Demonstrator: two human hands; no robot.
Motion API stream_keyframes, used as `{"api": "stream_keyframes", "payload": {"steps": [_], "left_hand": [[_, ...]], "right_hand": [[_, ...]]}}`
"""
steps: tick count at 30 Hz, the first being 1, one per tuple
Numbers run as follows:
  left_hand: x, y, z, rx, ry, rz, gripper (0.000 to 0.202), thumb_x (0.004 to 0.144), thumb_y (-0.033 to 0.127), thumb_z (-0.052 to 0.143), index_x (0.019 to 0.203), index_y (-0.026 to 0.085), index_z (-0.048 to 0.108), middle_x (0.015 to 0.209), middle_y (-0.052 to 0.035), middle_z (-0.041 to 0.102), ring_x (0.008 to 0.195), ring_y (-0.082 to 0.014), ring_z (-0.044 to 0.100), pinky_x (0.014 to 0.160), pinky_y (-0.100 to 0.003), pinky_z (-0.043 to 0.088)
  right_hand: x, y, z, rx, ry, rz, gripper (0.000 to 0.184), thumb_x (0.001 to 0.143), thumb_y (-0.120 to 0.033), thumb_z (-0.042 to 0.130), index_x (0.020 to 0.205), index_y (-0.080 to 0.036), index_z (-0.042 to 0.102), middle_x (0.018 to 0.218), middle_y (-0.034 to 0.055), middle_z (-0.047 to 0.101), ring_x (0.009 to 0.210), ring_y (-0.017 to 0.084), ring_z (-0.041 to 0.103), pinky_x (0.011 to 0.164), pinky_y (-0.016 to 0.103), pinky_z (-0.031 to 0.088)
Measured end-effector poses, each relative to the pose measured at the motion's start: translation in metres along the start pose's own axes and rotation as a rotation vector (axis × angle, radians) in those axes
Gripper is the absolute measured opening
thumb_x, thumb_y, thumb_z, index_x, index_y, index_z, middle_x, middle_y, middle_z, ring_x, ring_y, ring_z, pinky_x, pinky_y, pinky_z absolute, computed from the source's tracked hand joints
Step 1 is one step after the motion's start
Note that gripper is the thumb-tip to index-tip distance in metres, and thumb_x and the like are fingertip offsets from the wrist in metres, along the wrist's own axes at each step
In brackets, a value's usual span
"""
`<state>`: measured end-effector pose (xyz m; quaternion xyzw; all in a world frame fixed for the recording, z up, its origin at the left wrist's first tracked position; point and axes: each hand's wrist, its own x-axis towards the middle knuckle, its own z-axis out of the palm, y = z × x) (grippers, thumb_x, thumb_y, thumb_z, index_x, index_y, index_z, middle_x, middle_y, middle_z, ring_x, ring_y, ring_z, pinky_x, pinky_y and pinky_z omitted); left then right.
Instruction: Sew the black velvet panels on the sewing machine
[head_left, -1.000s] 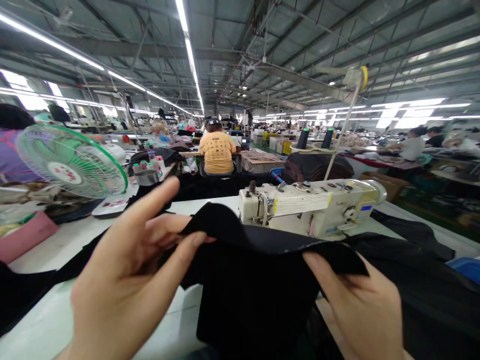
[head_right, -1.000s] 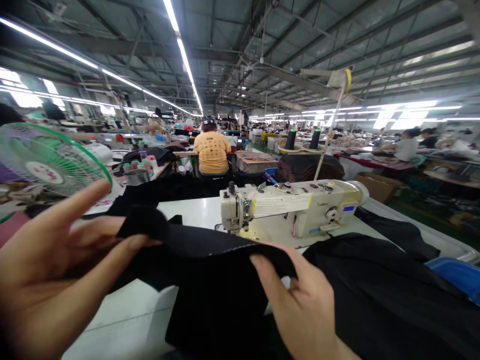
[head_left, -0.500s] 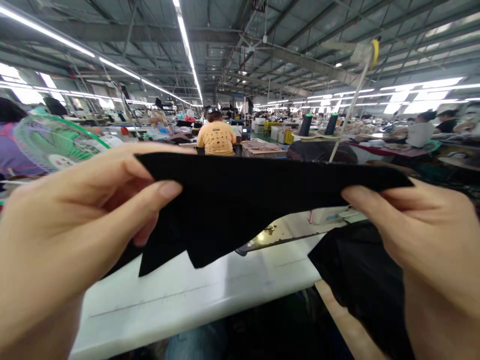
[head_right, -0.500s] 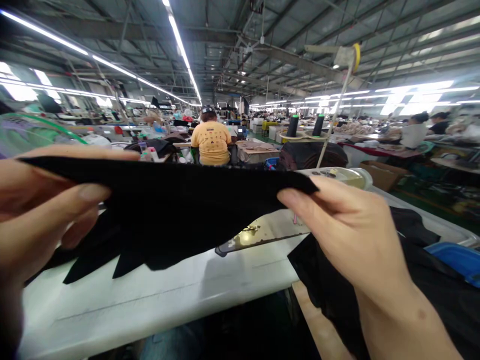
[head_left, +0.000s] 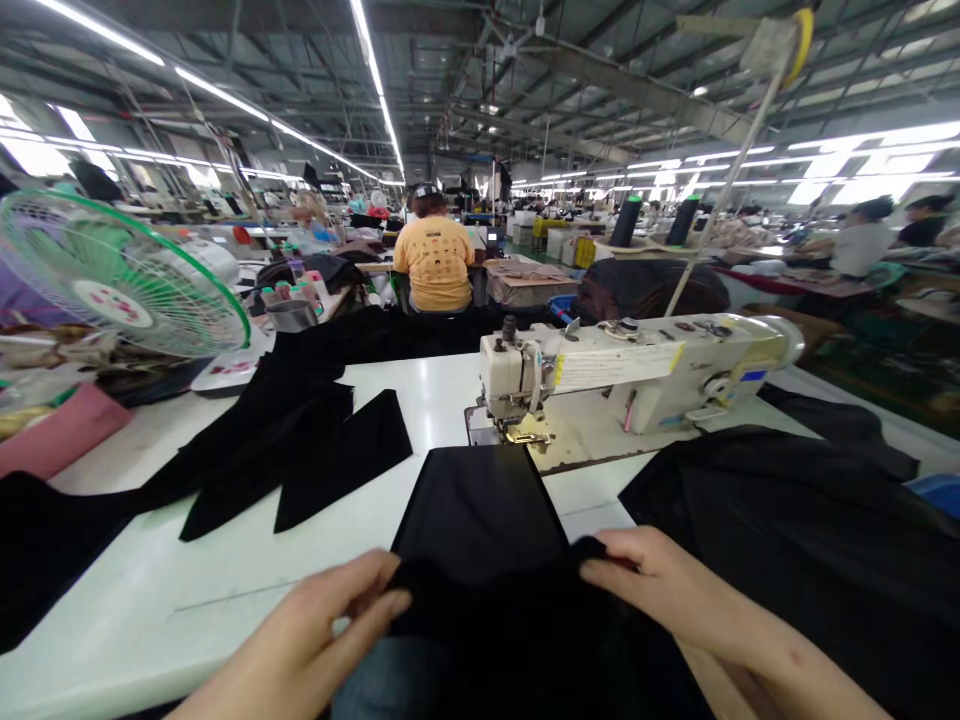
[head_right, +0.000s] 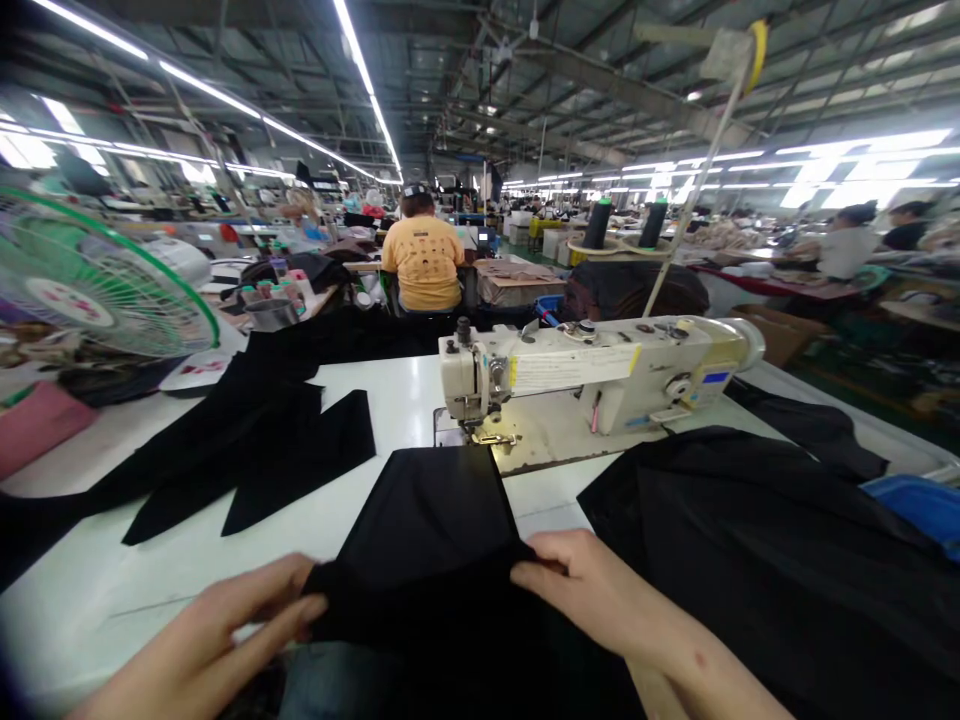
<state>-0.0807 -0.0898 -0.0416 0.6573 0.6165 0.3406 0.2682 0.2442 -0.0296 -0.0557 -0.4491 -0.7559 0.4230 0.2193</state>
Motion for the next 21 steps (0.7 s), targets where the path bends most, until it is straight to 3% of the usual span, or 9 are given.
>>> {"api": "stream_keyframes", "payload": {"steps": [2, 5, 8, 10, 16, 19, 21], "left_hand": [[0.039, -0.004, 0.0, 0.141, -0.099, -0.004, 0.034, 0.086, 0.047, 0.054, 0.062, 0.024, 0.051, 0.054, 0.0032, 0.054, 0.052, -0.0163, 0.054, 0.052, -0.025, 0.04], [0.092, -0.02, 0.013, 0.426, -0.058, -0.026, 0.025, 0.091, 0.038, 0.046, 0.072, 0.023, 0.053, 0.066, 0.0001, 0.059, 0.064, -0.0199, 0.059, 0.06, -0.028, 0.039], [0.128, -0.039, 0.029, 0.594, -0.039, -0.092, 0.018, 0.092, 0.03, 0.047, 0.081, 0.021, 0.058, 0.09, -0.0074, 0.066, 0.084, -0.0246, 0.063, 0.067, -0.03, 0.041], [0.143, -0.049, 0.035, 0.592, -0.037, -0.116, 0.011, 0.088, 0.027, 0.053, 0.083, 0.019, 0.059, 0.099, -0.0103, 0.064, 0.089, -0.0251, 0.063, 0.071, -0.031, 0.044], [0.153, -0.061, 0.038, 0.453, -0.053, -0.127, 0.01, 0.077, 0.015, 0.061, 0.074, 0.021, 0.053, 0.081, -0.0046, 0.061, 0.079, -0.0218, 0.061, 0.075, -0.032, 0.047], [0.14, -0.058, 0.039, 0.372, 0.021, -0.089, 0.011, 0.08, 0.013, 0.055, 0.075, 0.021, 0.05, 0.082, -0.0046, 0.061, 0.082, -0.0209, 0.061, 0.078, -0.032, 0.048], [0.127, -0.052, 0.037, 0.259, 0.108, -0.071, 0.005, 0.083, 0.017, 0.052, 0.08, 0.021, 0.051, 0.087, -0.0051, 0.062, 0.084, -0.02, 0.061, 0.078, -0.032, 0.049]], "right_hand": [[0.028, 0.013, 0.011, -0.114, 0.118, 0.011, 0.036, 0.095, -0.039, 0.056, 0.065, -0.02, 0.065, 0.06, -0.004, 0.06, 0.057, 0.015, 0.056, 0.052, 0.023, 0.043], [0.071, 0.028, 0.028, -0.277, 0.315, -0.019, 0.03, 0.093, -0.032, 0.057, 0.067, -0.02, 0.065, 0.076, 0.002, 0.064, 0.073, 0.02, 0.061, 0.068, 0.029, 0.049], [0.106, 0.038, 0.041, -0.32, 0.418, -0.023, 0.02, 0.092, -0.026, 0.057, 0.082, -0.02, 0.073, 0.105, 0.0104, 0.067, 0.101, 0.027, 0.061, 0.092, 0.038, 0.047], [0.121, 0.043, 0.048, -0.333, 0.464, -0.019, 0.018, 0.09, -0.024, 0.058, 0.086, -0.021, 0.075, 0.107, 0.0125, 0.067, 0.105, 0.03, 0.059, 0.096, 0.043, 0.045], [0.134, 0.052, 0.055, -0.23, 0.544, -0.051, 0.016, 0.086, -0.023, 0.059, 0.079, -0.022, 0.073, 0.09, 0.0096, 0.069, 0.092, 0.028, 0.063, 0.089, 0.043, 0.051], [0.124, 0.05, 0.048, -0.114, 0.57, -0.096, 0.021, 0.087, -0.034, 0.058, 0.08, -0.021, 0.072, 0.09, 0.0084, 0.07, 0.087, 0.024, 0.066, 0.081, 0.037, 0.055], [0.111, 0.046, 0.04, -0.045, 0.579, -0.129, 0.027, 0.087, -0.041, 0.058, 0.085, -0.02, 0.074, 0.1, 0.0102, 0.07, 0.091, 0.024, 0.067, 0.08, 0.035, 0.056]]}}
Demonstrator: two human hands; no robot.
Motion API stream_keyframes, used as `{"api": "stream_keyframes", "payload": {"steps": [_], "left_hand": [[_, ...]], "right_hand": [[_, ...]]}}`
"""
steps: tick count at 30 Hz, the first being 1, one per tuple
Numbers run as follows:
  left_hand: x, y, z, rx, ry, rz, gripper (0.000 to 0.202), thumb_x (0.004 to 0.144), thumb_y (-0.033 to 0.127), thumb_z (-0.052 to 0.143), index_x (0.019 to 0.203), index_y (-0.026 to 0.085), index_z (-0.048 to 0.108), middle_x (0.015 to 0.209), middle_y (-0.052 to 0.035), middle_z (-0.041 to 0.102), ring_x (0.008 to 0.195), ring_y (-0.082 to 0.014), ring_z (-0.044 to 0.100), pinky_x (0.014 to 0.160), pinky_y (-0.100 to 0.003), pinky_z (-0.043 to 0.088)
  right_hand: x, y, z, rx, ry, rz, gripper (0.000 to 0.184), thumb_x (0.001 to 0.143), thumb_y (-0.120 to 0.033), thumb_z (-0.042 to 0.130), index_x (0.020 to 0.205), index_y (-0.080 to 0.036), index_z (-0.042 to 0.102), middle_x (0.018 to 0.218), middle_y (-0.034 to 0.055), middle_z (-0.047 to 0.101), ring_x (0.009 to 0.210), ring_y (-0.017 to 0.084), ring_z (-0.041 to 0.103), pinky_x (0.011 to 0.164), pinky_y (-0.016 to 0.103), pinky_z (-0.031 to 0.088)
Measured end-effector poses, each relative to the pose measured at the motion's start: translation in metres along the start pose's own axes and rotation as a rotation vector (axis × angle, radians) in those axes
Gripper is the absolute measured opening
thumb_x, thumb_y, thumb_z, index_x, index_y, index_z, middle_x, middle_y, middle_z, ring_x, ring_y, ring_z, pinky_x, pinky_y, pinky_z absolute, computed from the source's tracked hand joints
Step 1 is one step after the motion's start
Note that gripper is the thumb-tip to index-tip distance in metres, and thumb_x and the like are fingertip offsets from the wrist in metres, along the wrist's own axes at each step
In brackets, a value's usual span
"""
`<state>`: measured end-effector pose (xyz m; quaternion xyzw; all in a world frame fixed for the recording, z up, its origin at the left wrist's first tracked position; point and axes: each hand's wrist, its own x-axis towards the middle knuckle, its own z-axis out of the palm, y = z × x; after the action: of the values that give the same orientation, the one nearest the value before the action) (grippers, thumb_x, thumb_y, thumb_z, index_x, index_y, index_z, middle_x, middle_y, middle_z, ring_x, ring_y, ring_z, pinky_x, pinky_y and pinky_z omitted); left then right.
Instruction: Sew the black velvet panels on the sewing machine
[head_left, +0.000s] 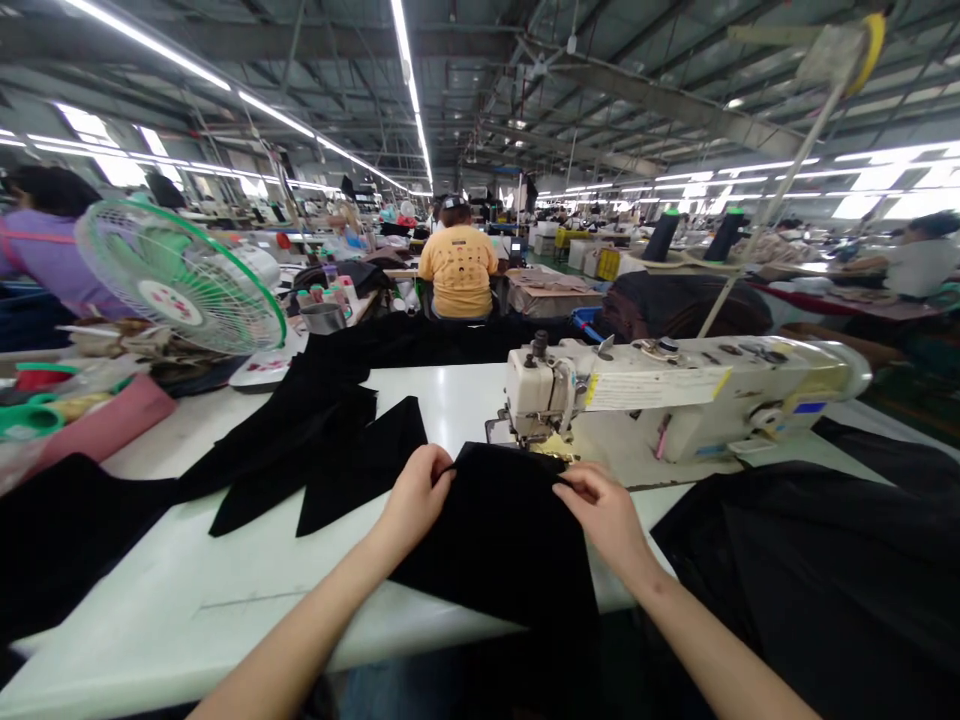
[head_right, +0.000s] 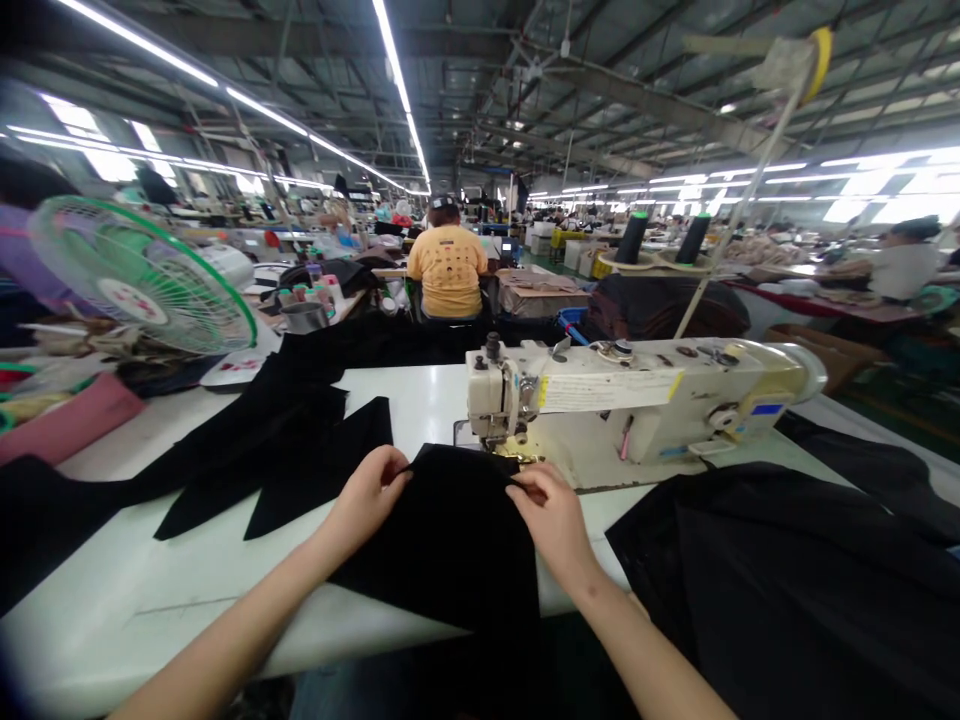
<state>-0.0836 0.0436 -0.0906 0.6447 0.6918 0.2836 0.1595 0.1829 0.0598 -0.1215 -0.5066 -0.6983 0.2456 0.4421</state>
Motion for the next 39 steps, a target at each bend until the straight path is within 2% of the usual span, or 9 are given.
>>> {"api": "stream_keyframes", "payload": {"steps": [3, 6, 8, 11, 17, 22, 30, 35, 39], "left_hand": [[-0.021, 0.009, -0.011, -0.491, 0.047, -0.041, 0.009, 0.077, 0.023, 0.062, 0.083, 0.02, 0.056, 0.102, -0.0063, 0.067, 0.092, -0.0203, 0.065, 0.08, -0.032, 0.052], [-0.035, 0.02, -0.022, -0.885, 0.005, -0.05, 0.022, 0.069, 0.027, 0.075, 0.089, 0.019, 0.067, 0.121, -0.0087, 0.067, 0.103, -0.0233, 0.065, 0.087, -0.034, 0.052], [-0.039, 0.028, -0.027, -0.908, 0.019, 0.0, 0.023, 0.071, 0.029, 0.076, 0.092, 0.02, 0.073, 0.124, -0.0097, 0.067, 0.106, -0.0244, 0.064, 0.09, -0.034, 0.052], [-0.043, 0.038, -0.031, -0.861, 0.103, 0.031, 0.014, 0.077, 0.032, 0.075, 0.085, 0.02, 0.078, 0.11, -0.0086, 0.071, 0.103, -0.0235, 0.065, 0.092, -0.033, 0.051], [-0.047, 0.046, -0.03, -0.959, 0.208, -0.14, 0.015, 0.069, 0.032, 0.082, 0.077, 0.02, 0.079, 0.095, -0.0062, 0.075, 0.093, -0.0222, 0.067, 0.084, -0.03, 0.054], [-0.047, 0.045, -0.031, -1.052, 0.211, -0.265, 0.02, 0.063, 0.032, 0.086, 0.077, 0.018, 0.079, 0.091, -0.006, 0.077, 0.088, -0.0198, 0.068, 0.084, -0.028, 0.053], [-0.044, 0.048, -0.03, -1.118, 0.196, -0.283, 0.021, 0.065, 0.032, 0.086, 0.076, 0.017, 0.077, 0.08, -0.003, 0.074, 0.077, -0.0133, 0.063, 0.077, -0.022, 0.049], [-0.04, 0.045, -0.023, -1.123, 0.239, -0.277, 0.022, 0.061, 0.031, 0.086, 0.07, 0.016, 0.073, 0.075, -0.0014, 0.071, 0.071, -0.0112, 0.061, 0.07, -0.02, 0.048], [-0.036, 0.043, -0.02, -1.119, 0.28, -0.264, 0.024, 0.06, 0.031, 0.086, 0.068, 0.016, 0.07, 0.079, -0.0018, 0.071, 0.075, -0.0118, 0.062, 0.073, -0.021, 0.049]], "right_hand": [[-0.008, -0.007, -0.021, 0.153, 0.032, 0.02, 0.032, 0.082, -0.048, 0.065, 0.092, -0.02, 0.078, 0.116, 0.0109, 0.07, 0.105, 0.026, 0.067, 0.09, 0.037, 0.055], [-0.011, -0.01, -0.035, 0.25, 0.071, 0.113, 0.033, 0.075, -0.051, 0.073, 0.091, -0.023, 0.08, 0.113, 0.0094, 0.074, 0.108, 0.029, 0.067, 0.099, 0.042, 0.052], [-0.011, -0.011, -0.039, 0.246, 0.084, 0.172, 0.034, 0.073, -0.053, 0.074, 0.089, -0.023, 0.081, 0.109, 0.009, 0.076, 0.106, 0.031, 0.068, 0.1, 0.044, 0.052], [-0.009, -0.012, -0.041, 0.259, 0.107, 0.223, 0.034, 0.068, -0.055, 0.076, 0.081, -0.023, 0.081, 0.106, 0.0088, 0.077, 0.104, 0.032, 0.069, 0.099, 0.044, 0.053], [-0.009, -0.005, -0.041, 0.383, 0.238, 0.397, 0.038, 0.057, -0.053, 0.085, 0.076, -0.021, 0.081, 0.105, 0.0096, 0.077, 0.106, 0.034, 0.069, 0.095, 0.04, 0.054], [-0.01, 0.0, -0.041, 0.535, 0.225, 0.498, 0.041, 0.056, -0.052, 0.088, 0.082, -0.022, 0.081, 0.104, 0.008, 0.078, 0.111, 0.033, 0.067, 0.094, 0.036, 0.055], [-0.009, -0.012, -0.045, 0.644, 0.248, 0.511, 0.044, 0.052, -0.051, 0.091, 0.083, -0.021, 0.081, 0.097, 0.0084, 0.079, 0.105, 0.031, 0.069, 0.091, 0.033, 0.057], [-0.008, -0.011, -0.045, 0.669, 0.259, 0.509, 0.044, 0.047, -0.051, 0.093, 0.076, -0.021, 0.08, 0.096, 0.0073, 0.078, 0.101, 0.028, 0.069, 0.092, 0.031, 0.054], [-0.009, -0.009, -0.047, 0.619, 0.261, 0.439, 0.038, 0.052, -0.048, 0.092, 0.076, -0.021, 0.08, 0.099, 0.0063, 0.077, 0.098, 0.025, 0.068, 0.091, 0.03, 0.053]]}}
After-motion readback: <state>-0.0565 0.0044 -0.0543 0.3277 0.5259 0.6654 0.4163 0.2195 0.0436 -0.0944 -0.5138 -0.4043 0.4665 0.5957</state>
